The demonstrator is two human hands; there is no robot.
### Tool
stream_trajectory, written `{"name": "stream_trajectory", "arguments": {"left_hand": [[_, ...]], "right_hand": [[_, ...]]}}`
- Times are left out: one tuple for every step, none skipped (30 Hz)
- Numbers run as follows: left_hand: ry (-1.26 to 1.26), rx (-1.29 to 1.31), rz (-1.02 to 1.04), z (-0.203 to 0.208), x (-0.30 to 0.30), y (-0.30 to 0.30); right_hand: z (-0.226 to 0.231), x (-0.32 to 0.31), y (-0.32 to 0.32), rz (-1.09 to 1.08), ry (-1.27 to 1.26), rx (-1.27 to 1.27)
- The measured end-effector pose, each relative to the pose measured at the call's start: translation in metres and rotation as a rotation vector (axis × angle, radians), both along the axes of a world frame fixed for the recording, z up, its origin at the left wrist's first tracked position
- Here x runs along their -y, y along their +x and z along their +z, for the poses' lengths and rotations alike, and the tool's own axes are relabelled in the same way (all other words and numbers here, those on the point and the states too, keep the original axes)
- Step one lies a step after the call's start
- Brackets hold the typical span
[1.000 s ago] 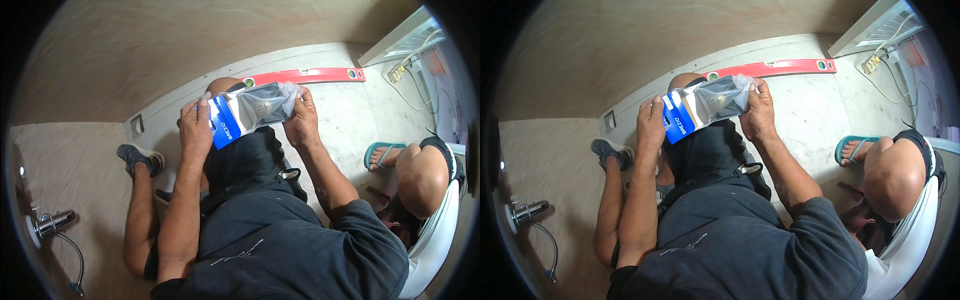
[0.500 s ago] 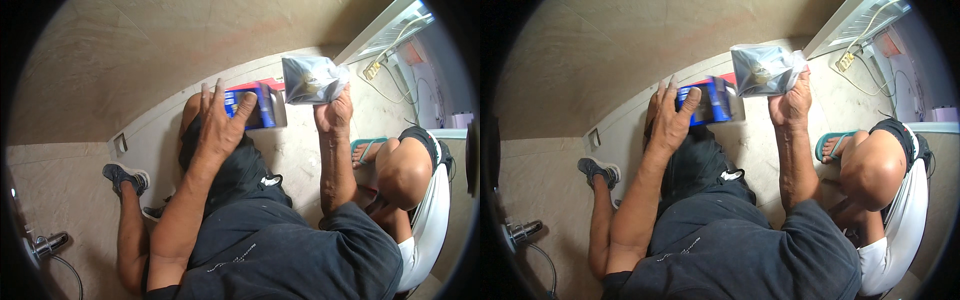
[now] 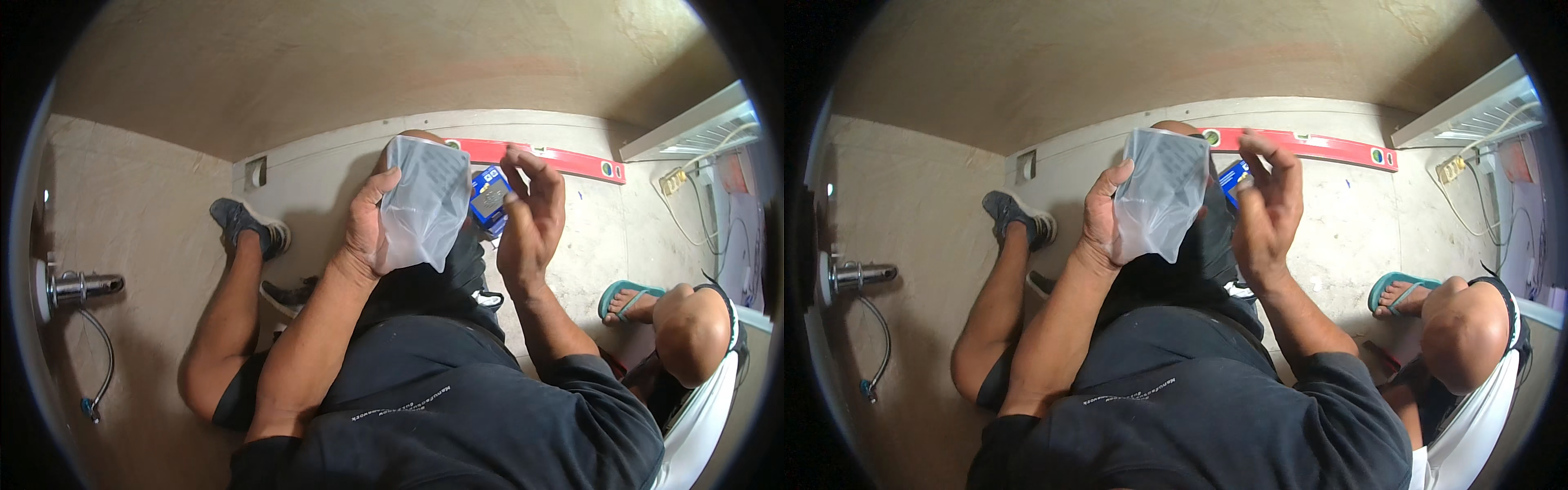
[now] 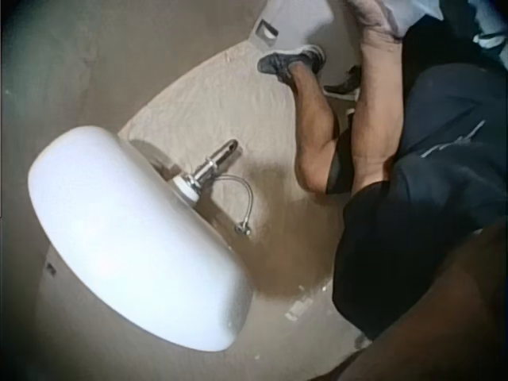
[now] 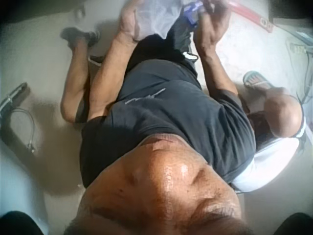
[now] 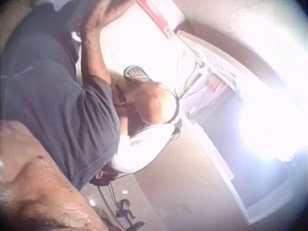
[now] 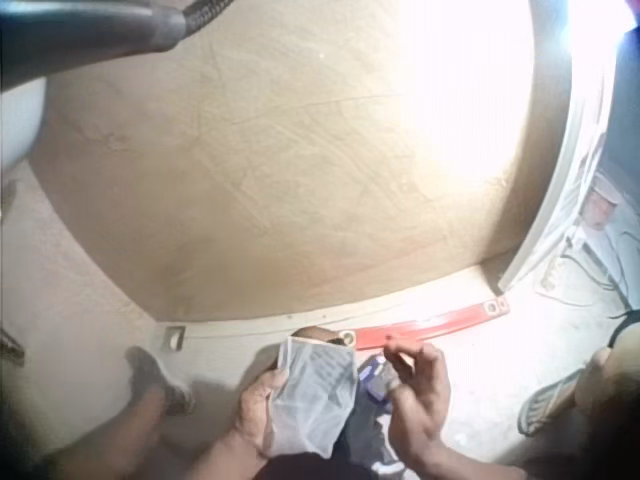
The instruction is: The person unpacks a new floor drain from a box and tests its fit in a floor opening. They then use a chisel and a small axe to chip away at the edges of the opening to enlarge it. After chipping, they test the fit again and apply a sealant to the drain before placing it into the opening.
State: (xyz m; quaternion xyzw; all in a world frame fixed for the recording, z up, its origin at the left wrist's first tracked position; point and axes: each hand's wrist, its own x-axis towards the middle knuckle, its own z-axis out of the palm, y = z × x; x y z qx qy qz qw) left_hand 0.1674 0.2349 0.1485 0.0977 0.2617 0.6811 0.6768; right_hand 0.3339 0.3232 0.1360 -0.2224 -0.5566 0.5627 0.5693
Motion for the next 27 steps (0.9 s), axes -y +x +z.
{"name": "stream_trajectory", "arguments": {"left_hand": [[-0.016,0.000,0.032,-0.004,0.005,-0.005],[-0.051,0.035,0.052,-0.010,0.010,-0.011],[-0.050,0.001,0.086,-0.013,0.015,-0.013],[-0.047,-0.025,0.113,-0.011,0.016,-0.010],[-0.045,-0.053,0.137,-0.009,0.017,-0.007],[-0.038,-0.096,0.215,-0.005,0.017,-0.004],[-0.032,-0.194,0.254,-0.003,0.017,-0.003],[-0.026,-0.292,0.292,-0.003,0.018,-0.003],[-0.019,-0.389,0.328,-0.002,0.018,-0.003],[-0.079,-0.397,0.322,0.000,0.020,-0.004],[-0.140,-0.405,0.315,0.002,0.020,-0.007],[-0.200,-0.413,0.308,0.003,0.021,-0.008],[-0.251,-0.420,0.301,0.002,0.021,-0.008],[-0.303,-0.427,0.293,0.001,0.022,-0.009],[-0.354,-0.433,0.287,0.000,0.022,-0.009],[-0.337,-0.379,0.327,0.000,0.021,-0.009],[-0.320,-0.325,0.368,0.000,0.019,-0.007],[-0.303,-0.271,0.408,0.000,0.017,-0.005],[-0.287,-0.265,0.420,0.001,0.016,-0.004],[-0.271,-0.260,0.432,0.003,0.015,-0.002],[-0.254,-0.255,0.443,0.006,0.014,-0.001],[-0.221,-0.318,0.451,0.008,0.013,0.003],[-0.187,-0.382,0.459,0.013,0.012,0.007],[-0.152,-0.445,0.466,0.016,0.011,0.010],[-0.128,-0.452,0.438,0.020,0.010,0.011],[-0.103,-0.459,0.408,0.023,0.009,0.012],[-0.078,-0.466,0.378,0.024,0.007,0.012]], "right_hand": [[-0.005,-0.002,-0.002,0.000,-0.150,0.096],[-0.009,0.000,-0.003,0.178,-0.427,0.055],[-0.011,0.001,-0.005,0.357,-0.704,0.013],[-0.012,0.002,-0.006,0.487,-0.866,0.078],[-0.011,0.006,-0.009,0.565,-0.907,-0.012],[-0.010,0.015,-0.014,0.641,-0.946,-0.104],[-0.008,0.022,-0.018,0.715,-0.985,-0.197],[-0.020,0.024,-0.021,0.670,-0.983,-0.176],[-0.024,0.025,-0.023,0.646,-0.898,-0.148],[-0.027,0.026,-0.025,0.624,-0.814,-0.121],[-0.029,0.026,-0.025,0.601,-0.729,-0.094],[-0.028,0.026,-0.025,0.576,-0.726,-0.107],[-0.031,0.026,-0.025,0.588,-0.677,-0.064],[-0.034,0.025,-0.024,0.601,-0.628,-0.021],[-0.036,0.025,-0.023,0.613,-0.578,0.022],[-0.034,0.026,-0.023,0.652,-0.670,-0.065],[-0.028,0.026,-0.022,0.690,-0.762,-0.154],[-0.024,0.026,-0.022,0.726,-0.853,-0.245],[-0.021,0.028,-0.022,0.709,-0.926,-0.264],[-0.019,0.030,-0.024,0.691,-1.000,-0.284],[-0.019,0.031,-0.024,0.672,-1.073,-0.304],[-0.023,0.029,-0.023,0.723,-1.140,-0.345],[-0.026,0.029,-0.022,0.740,-1.136,-0.376],[-0.028,0.030,-0.021,0.756,-1.132,-0.407],[-0.029,0.031,-0.020,0.776,-1.128,-0.439],[-0.035,0.027,-0.017,0.852,-1.095,-0.474],[-0.037,0.025,-0.013,0.846,-1.080,-0.449]]}}
